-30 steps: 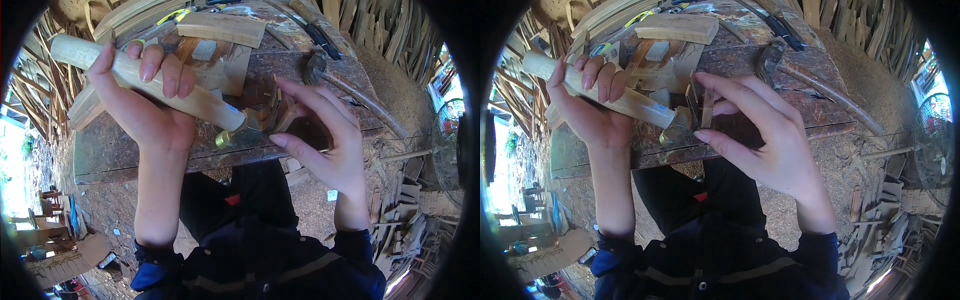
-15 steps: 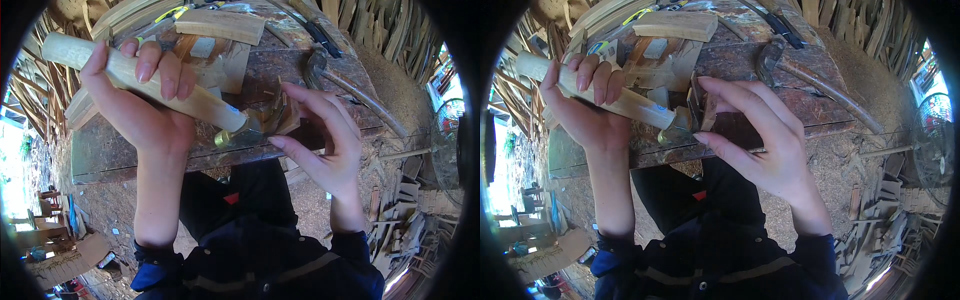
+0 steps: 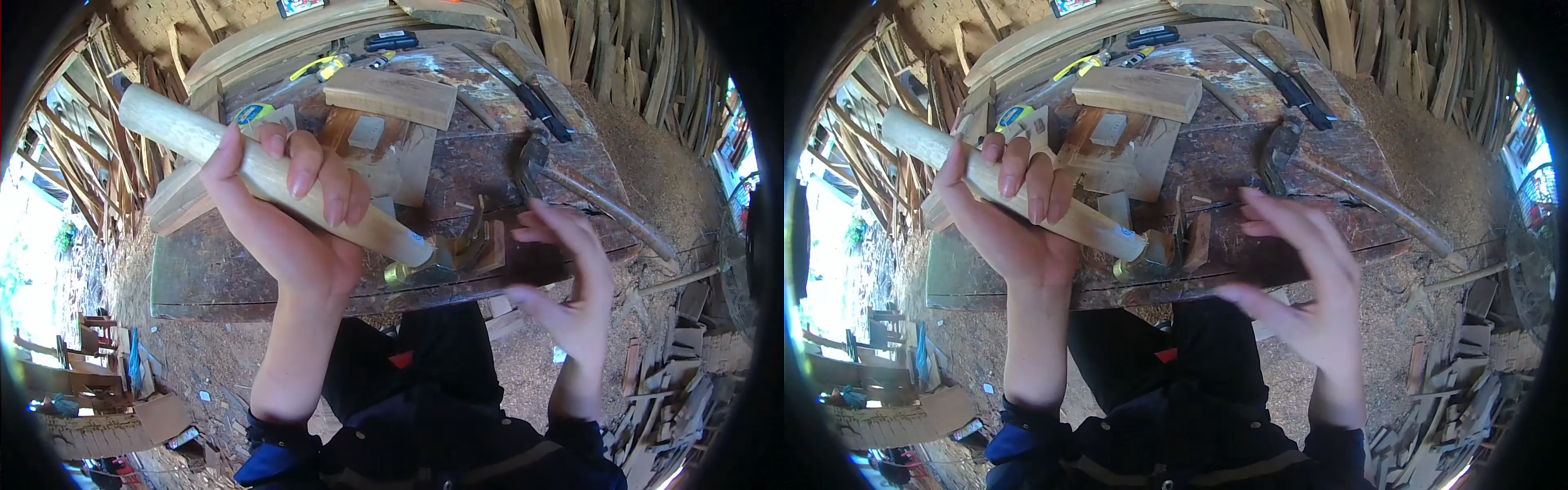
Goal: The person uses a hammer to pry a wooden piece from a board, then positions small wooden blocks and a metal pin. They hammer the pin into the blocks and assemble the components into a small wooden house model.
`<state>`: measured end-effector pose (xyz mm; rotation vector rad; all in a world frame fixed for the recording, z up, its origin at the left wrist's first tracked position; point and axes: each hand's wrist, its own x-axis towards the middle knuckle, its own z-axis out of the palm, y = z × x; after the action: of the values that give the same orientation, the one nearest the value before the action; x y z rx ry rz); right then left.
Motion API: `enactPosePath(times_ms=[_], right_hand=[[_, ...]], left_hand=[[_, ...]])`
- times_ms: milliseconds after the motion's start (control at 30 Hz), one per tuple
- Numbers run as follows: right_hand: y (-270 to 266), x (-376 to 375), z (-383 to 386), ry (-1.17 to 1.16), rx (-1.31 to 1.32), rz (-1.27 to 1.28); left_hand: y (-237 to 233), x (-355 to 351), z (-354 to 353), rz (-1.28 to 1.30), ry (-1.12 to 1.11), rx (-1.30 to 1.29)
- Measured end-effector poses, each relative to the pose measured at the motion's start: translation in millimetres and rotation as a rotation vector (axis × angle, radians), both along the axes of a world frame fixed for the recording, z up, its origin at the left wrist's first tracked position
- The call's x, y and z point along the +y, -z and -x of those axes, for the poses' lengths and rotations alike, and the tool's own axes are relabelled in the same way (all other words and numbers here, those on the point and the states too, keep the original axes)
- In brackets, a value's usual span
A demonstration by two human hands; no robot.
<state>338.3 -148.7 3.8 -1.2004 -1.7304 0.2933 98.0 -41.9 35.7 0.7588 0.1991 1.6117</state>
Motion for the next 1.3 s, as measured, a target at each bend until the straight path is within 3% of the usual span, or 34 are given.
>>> enactPosePath(times_ms=[100, 233, 300, 633, 867, 1000, 1100, 1133, 1167, 1267, 1300], right_hand=[[3, -10, -30, 0.239, -0.080, -0.001], [-5, -2, -67, 0.720, -0.399, 0.051], [8, 2, -94, 0.786, -0.637, 0.043], [-20, -16, -142, 0.535, -0.465, 0.414], [-35, -31, -140, 0.394, -0.653, 0.606], [-47, -43, -137, -0.060, 0.028, 0.840], [-13, -47, -139, -0.228, 0.226, 0.607], [-24, -50, -144, -0.254, 0.207, 0.767], [-12, -57, -140, -0.222, 0.574, 0.824], [17, -60, -119, -0.327, 0.913, 0.479], [22, -54, -115, -0.327, 0.914, 0.334]], left_hand=[[1, 1, -1, 0.015, 0.003, -0.012], [0, 0, -2, -0.001, 0.012, -0.005], [-1, 0, -2, 0.019, 0.012, -0.004], [-4, 2, -3, 0.074, 0.002, 0.021], [1, 2, -4, -0.056, 0.055, 0.035], [0, 6, -2, -0.060, 0.089, 0.041], [-3, 6, -5, 0.000, 0.023, 0.072], [-4, 5, -6, 0.030, -0.006, 0.086], [-4, 5, -7, 0.028, 0.007, 0.080], [-3, 5, -5, 0.022, 0.025, 0.073], [-3, 6, -5, 0.023, 0.023, 0.072]])
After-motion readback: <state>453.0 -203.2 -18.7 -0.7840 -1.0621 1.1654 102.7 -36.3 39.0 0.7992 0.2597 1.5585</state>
